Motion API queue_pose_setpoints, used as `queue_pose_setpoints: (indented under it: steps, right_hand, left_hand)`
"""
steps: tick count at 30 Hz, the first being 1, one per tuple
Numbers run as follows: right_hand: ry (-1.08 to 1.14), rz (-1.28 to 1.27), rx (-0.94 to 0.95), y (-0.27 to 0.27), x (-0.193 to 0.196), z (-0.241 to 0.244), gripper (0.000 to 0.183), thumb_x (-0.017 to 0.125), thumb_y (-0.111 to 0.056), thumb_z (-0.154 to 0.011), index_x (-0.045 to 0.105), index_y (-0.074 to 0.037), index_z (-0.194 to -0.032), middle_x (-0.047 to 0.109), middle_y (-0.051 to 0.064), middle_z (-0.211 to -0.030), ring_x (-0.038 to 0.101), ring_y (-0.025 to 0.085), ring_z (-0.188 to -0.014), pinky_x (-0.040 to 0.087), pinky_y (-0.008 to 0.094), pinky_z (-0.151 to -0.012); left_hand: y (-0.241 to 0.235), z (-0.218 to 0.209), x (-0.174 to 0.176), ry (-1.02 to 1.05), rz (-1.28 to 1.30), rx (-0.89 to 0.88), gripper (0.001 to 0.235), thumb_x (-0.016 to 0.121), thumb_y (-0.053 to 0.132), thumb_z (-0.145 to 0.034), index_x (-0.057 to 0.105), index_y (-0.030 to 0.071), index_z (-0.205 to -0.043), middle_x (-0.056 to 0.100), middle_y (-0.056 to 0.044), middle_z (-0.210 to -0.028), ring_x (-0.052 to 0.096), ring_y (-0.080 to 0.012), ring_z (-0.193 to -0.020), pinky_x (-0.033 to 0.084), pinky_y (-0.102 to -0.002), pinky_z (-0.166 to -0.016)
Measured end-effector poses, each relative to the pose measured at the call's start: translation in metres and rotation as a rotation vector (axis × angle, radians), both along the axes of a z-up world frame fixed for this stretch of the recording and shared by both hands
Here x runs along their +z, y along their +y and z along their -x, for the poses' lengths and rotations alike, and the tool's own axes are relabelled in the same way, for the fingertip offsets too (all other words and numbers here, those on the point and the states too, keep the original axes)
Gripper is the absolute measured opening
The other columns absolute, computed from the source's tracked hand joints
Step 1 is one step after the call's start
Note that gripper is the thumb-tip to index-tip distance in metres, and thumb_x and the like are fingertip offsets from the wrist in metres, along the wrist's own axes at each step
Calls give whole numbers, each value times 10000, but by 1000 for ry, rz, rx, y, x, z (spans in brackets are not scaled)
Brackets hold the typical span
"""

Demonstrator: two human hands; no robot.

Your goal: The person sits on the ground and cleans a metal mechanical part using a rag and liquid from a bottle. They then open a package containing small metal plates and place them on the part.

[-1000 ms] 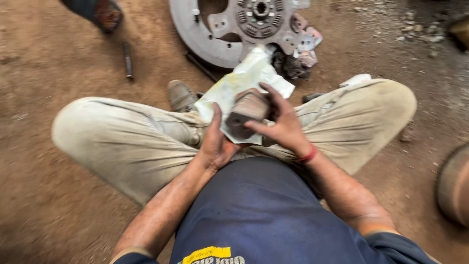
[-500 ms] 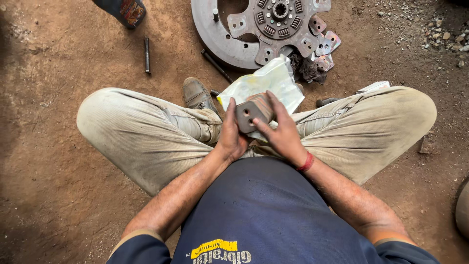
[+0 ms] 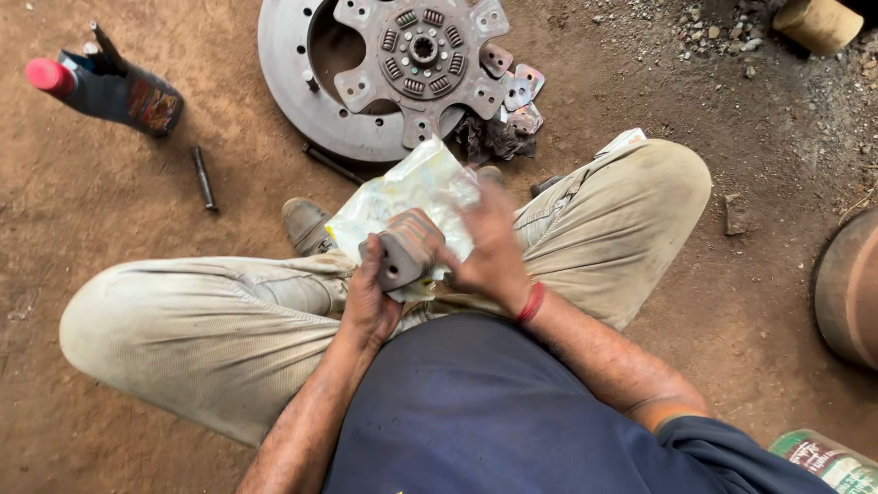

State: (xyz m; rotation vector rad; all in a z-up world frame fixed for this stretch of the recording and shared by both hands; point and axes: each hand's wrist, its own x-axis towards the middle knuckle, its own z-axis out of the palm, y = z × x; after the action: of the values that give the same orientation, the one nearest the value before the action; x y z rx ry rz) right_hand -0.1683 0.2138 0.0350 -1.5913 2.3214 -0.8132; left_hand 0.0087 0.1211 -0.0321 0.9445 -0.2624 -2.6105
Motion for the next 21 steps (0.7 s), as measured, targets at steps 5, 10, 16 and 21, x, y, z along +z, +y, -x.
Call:
queue_pose_setpoints:
  steps: [5,10,16,21]
  right_hand:
    - [-649,140,-260,-5,-8,62,871,792,-356,-925,336,64,-1536,486,184,-1518,484,252,-1379,390,412,-1150]
    - [-1555,-133,-217,4,-32,59,847,784,-420,-883,478,62,-1509,641,121,-1395,585,218,-1267,472,376,-1078]
    - [-824,-253,51,-3,-67,-3,976,862,-517,-800,383,1,-1475,609,163,-1356,581,243,-1293,454,378,-1098]
    - [-1078,-224,-24,-1,-83,-5,855,843,-444,-802,479,-25,-1453,654,113,-1323,615,187,-1245,488,330,-1068]
  left_hand:
    - [1,-5,0,-42,-10,24,688,688,553,-888,518,92,-1369,627,-78,-1295,618,-246,-1223,540,-448,-1035]
    - [-2,1,1,-132,215,-98,760,680,575,-890,548,50,-1423,644,-98,-1300,611,-245,-1200,525,-453,-993]
    - [3,9,-1,-432,422,-234,773,614,569,-922,489,35,-1468,628,-105,-1343,569,-224,-1254,450,-404,-1071]
    - [3,4,-12,-382,450,-304,744,429,591,-1000,341,82,-1535,513,-73,-1492,471,-183,-1391,351,-353,-1165]
